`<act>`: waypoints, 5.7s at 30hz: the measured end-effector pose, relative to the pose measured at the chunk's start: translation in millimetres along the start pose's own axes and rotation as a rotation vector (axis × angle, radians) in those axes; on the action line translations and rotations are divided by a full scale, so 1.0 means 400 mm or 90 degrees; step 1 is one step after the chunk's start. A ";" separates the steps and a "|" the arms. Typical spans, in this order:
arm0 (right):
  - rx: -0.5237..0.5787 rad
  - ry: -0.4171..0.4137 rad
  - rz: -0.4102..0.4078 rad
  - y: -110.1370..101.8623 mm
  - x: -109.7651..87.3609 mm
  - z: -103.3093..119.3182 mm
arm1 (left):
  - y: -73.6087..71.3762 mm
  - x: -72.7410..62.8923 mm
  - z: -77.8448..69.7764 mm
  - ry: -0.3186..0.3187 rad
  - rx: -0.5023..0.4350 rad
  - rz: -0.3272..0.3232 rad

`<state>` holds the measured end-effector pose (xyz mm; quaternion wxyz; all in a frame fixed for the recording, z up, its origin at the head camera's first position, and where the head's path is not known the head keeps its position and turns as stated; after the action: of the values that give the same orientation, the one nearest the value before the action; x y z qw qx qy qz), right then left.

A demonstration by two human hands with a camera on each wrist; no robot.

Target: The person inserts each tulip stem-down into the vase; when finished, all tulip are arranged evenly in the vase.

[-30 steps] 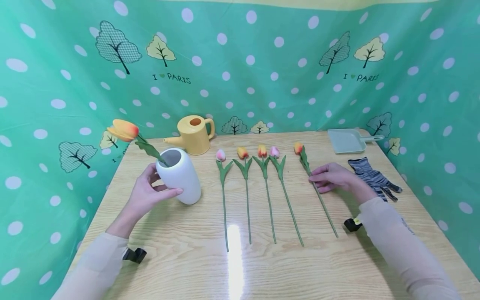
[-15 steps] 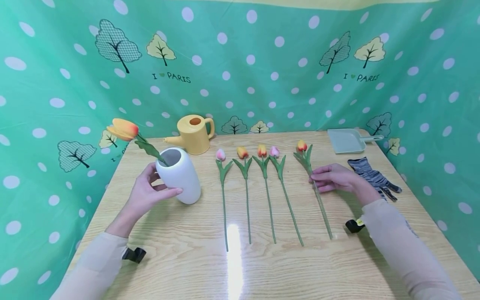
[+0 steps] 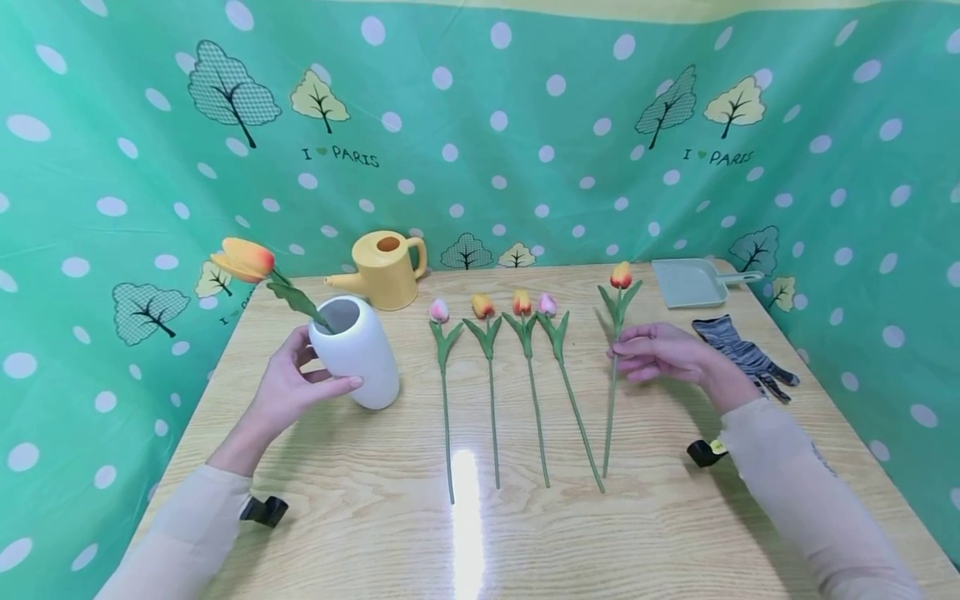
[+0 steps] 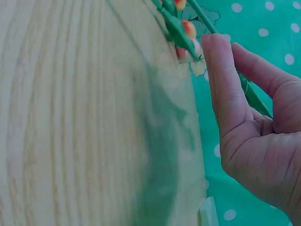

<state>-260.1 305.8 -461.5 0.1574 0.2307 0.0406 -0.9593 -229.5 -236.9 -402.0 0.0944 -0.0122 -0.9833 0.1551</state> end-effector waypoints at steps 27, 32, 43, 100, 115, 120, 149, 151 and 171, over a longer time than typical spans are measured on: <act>0.115 -0.102 0.020 0.122 -0.077 0.105 | -0.003 0.003 0.005 -0.022 -0.010 0.001; 0.140 -0.134 0.039 0.139 -0.082 0.116 | -0.002 0.003 0.005 -0.018 -0.007 0.000; 0.208 -0.250 0.090 0.188 -0.092 0.155 | -0.002 0.003 0.007 -0.022 -0.007 0.000; 0.400 -0.525 0.047 0.397 -0.068 0.367 | -0.001 0.004 0.005 -0.024 0.019 -0.001; 0.333 -0.502 0.020 0.458 -0.047 0.430 | 0.001 0.003 0.003 -0.017 0.005 0.000; 0.300 -0.519 0.009 0.478 -0.045 0.453 | -0.001 0.004 0.004 -0.020 -0.004 0.004; 0.137 -0.523 0.070 0.614 -0.017 0.567 | -0.003 0.003 0.010 -0.024 0.015 -0.007; 0.127 -0.517 0.077 0.625 -0.011 0.573 | -0.003 0.003 0.010 -0.024 0.013 -0.008; 0.205 -0.461 0.100 0.702 0.022 0.594 | 0.010 0.011 0.008 -0.023 -0.001 0.008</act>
<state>-279.4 1.8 -255.6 0.1963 -0.0978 -0.1859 -0.9578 -234.3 -233.7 -405.6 0.0756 -0.0154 -0.9849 0.1549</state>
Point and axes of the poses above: each hand's wrist, its own x-axis towards the middle knuckle, its own y-axis out of the palm, z = x × y, the point moved 7 cm from there along x, towards the middle knuckle, and after that the axes turned 7 degrees about -z, right-handed, at the moved point
